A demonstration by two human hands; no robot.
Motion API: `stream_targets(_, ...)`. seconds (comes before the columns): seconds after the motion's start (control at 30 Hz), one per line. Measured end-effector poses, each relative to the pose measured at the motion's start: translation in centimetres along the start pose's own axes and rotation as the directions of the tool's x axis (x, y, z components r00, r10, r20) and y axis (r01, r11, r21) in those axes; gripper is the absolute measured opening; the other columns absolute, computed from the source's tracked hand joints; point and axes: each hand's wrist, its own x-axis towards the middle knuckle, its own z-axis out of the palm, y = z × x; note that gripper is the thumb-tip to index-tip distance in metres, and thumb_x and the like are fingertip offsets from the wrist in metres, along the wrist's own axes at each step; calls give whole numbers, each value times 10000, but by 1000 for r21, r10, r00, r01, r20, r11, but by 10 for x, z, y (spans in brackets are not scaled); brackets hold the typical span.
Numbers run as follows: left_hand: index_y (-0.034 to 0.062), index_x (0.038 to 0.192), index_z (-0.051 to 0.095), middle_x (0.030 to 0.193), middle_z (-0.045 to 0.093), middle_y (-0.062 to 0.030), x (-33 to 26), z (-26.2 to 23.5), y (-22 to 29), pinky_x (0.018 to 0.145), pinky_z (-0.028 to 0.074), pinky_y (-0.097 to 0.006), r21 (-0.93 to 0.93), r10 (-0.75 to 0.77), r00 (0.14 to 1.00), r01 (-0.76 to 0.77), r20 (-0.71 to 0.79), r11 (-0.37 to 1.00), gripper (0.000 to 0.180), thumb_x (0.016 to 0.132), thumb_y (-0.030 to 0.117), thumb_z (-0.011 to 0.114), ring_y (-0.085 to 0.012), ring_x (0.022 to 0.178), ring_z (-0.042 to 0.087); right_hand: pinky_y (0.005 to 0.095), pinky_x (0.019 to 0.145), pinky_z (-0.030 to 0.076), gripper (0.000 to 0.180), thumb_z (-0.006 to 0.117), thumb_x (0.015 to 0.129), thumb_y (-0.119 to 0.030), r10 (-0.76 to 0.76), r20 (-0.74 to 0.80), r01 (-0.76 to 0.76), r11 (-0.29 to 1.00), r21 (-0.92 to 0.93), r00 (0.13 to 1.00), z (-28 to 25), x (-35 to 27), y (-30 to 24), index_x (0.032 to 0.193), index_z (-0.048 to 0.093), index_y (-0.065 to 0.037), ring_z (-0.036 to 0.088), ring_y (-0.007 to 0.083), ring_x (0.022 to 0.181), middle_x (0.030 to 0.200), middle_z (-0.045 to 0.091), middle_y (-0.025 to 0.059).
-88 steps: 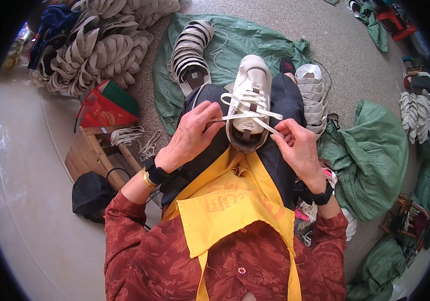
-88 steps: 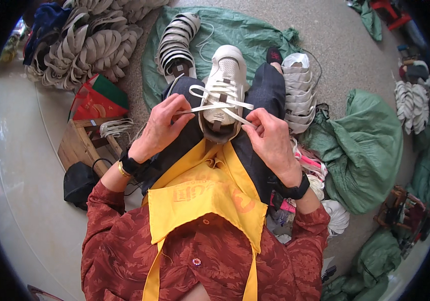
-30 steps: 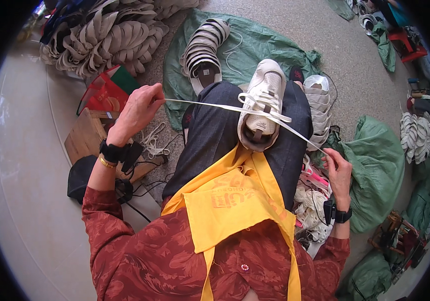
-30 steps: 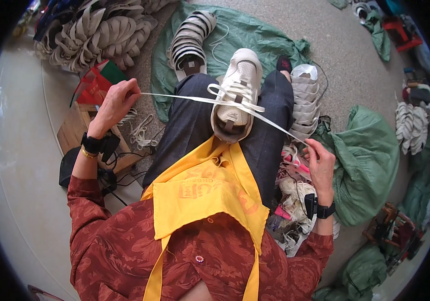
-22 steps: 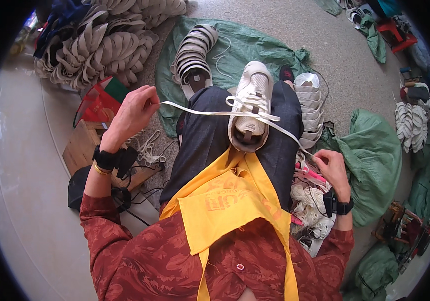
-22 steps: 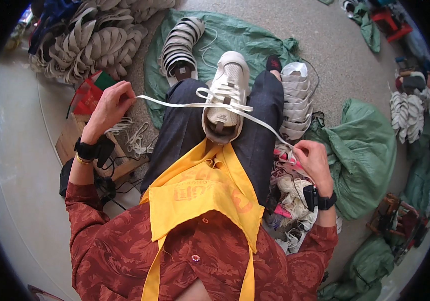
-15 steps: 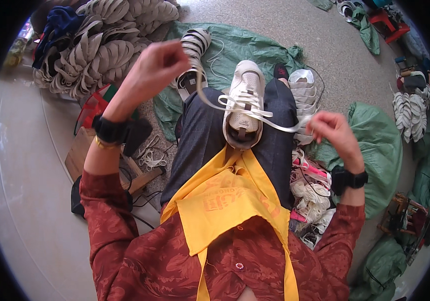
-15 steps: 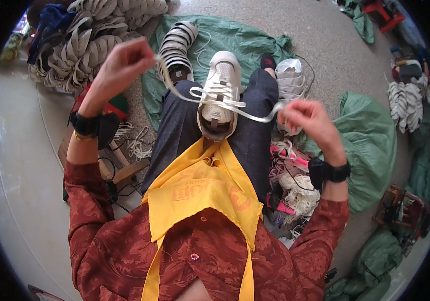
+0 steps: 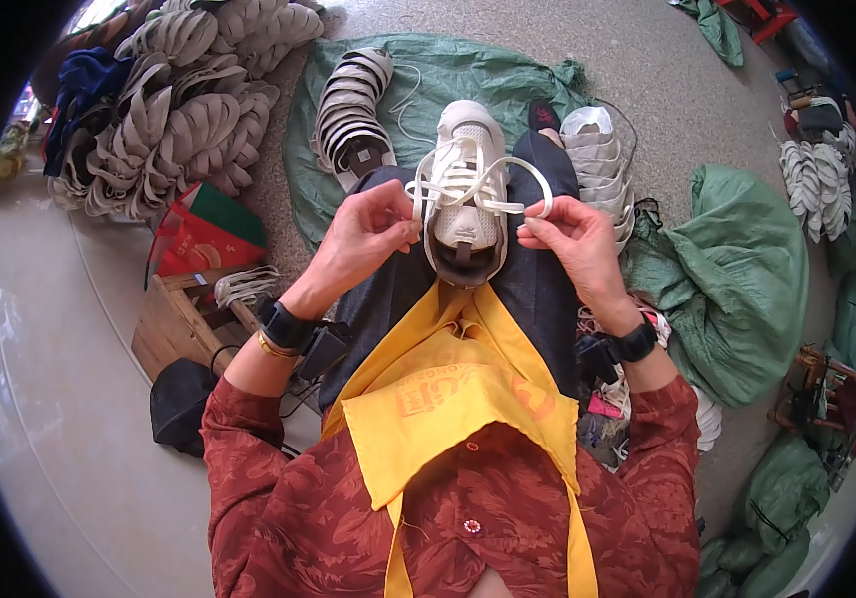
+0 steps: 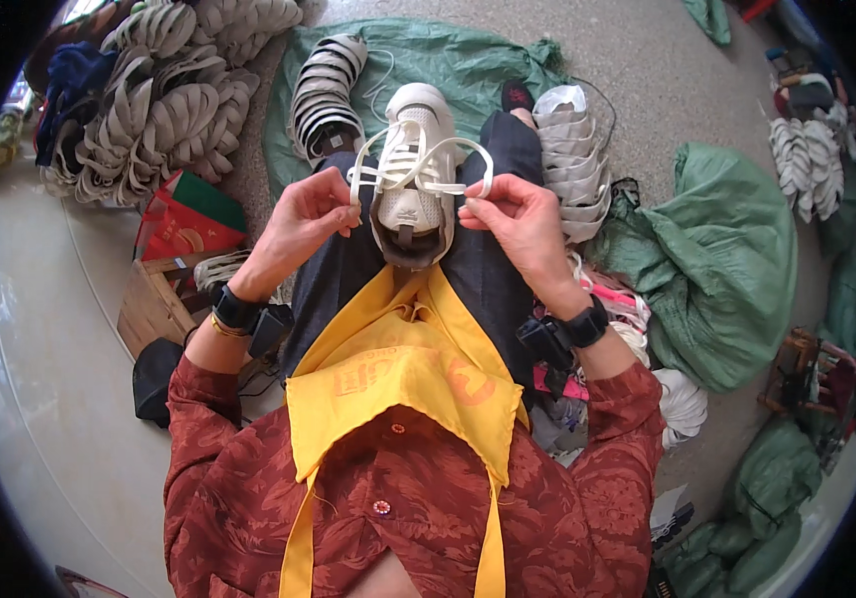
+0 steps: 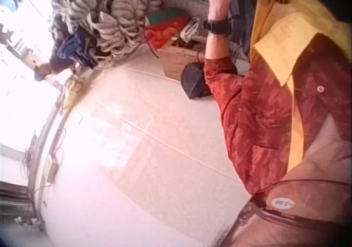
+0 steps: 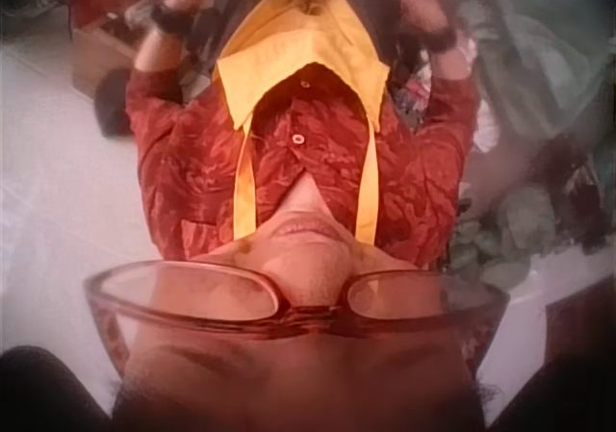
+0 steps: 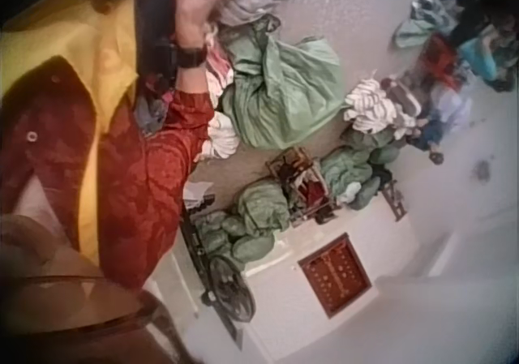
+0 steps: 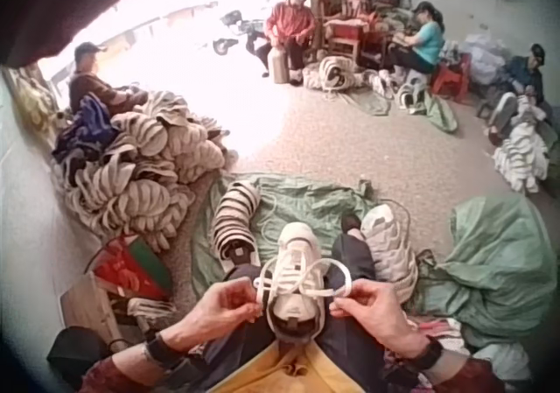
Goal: Lacing various white shoes while sitting on the floor.
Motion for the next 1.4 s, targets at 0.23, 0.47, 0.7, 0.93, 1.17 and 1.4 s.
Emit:
stream_targets(0.23, 20, 957, 580, 936, 690, -43, 7, 2, -17, 756, 579, -240, -115, 59, 996, -66, -60, 991, 84, 974, 25, 662, -105, 852, 693, 261, 785, 616, 48, 682, 938, 18, -83, -79, 78, 995, -59, 993, 17, 7, 15, 986, 681, 25, 731, 127, 830, 904, 738, 63)
stream_targets(0.47, 13, 967, 571, 957, 688, -55, 8, 3, -26, 779, 596, -254, -147, 32, 996, -43, -78, 988, 93, 976, 18, 663, -121, 863, 704, 254, 707, 575, 53, 735, 896, -8, -193, -76, 157, 929, -336, 978, 23, 2, 20, 941, 706, -5, 718, 90, 772, 862, 758, 39)
stream_targets(0.7, 13, 975, 572, 976, 684, -51, 5, 2, -29, 794, 598, -256, -119, 15, 998, -22, -59, 993, 86, 975, 3, 657, -127, 890, 711, 303, 624, 539, 85, 728, 887, -21, -418, 6, 320, 688, -651, 909, 36, -6, 1, 970, 712, -8, 721, 196, 678, 815, 718, 153)
stream_targets(0.93, 10, 970, 561, 980, 687, -59, 10, 4, -35, 789, 597, -258, -159, 48, 977, -82, -207, 984, 86, 978, 1, 646, -127, 887, 709, 263, 656, 557, 95, 719, 880, 38, -344, 16, 281, 737, -615, 939, 30, 3, 4, 971, 716, 11, 713, 126, 738, 885, 742, 79)
stream_targets(1.17, -1, 917, 545, 903, 695, -61, 14, 17, -39, 767, 609, -260, -115, 86, 948, -126, -305, 985, 107, 947, -49, 636, -126, 864, 724, 237, 699, 576, 105, 737, 897, 12, -181, -69, 116, 835, -538, 981, 25, -3, 0, 966, 657, 16, 695, 84, 773, 834, 712, 42)
stream_targets(1.4, -15, 882, 534, 867, 695, -60, 15, 23, -41, 735, 595, -248, -82, 146, 927, -185, -346, 979, 131, 931, -55, 649, -109, 840, 711, 280, 621, 533, 175, 784, 847, 0, -373, 81, 297, 569, -767, 924, 29, -12, -15, 946, 640, 3, 669, 139, 679, 826, 676, 61)
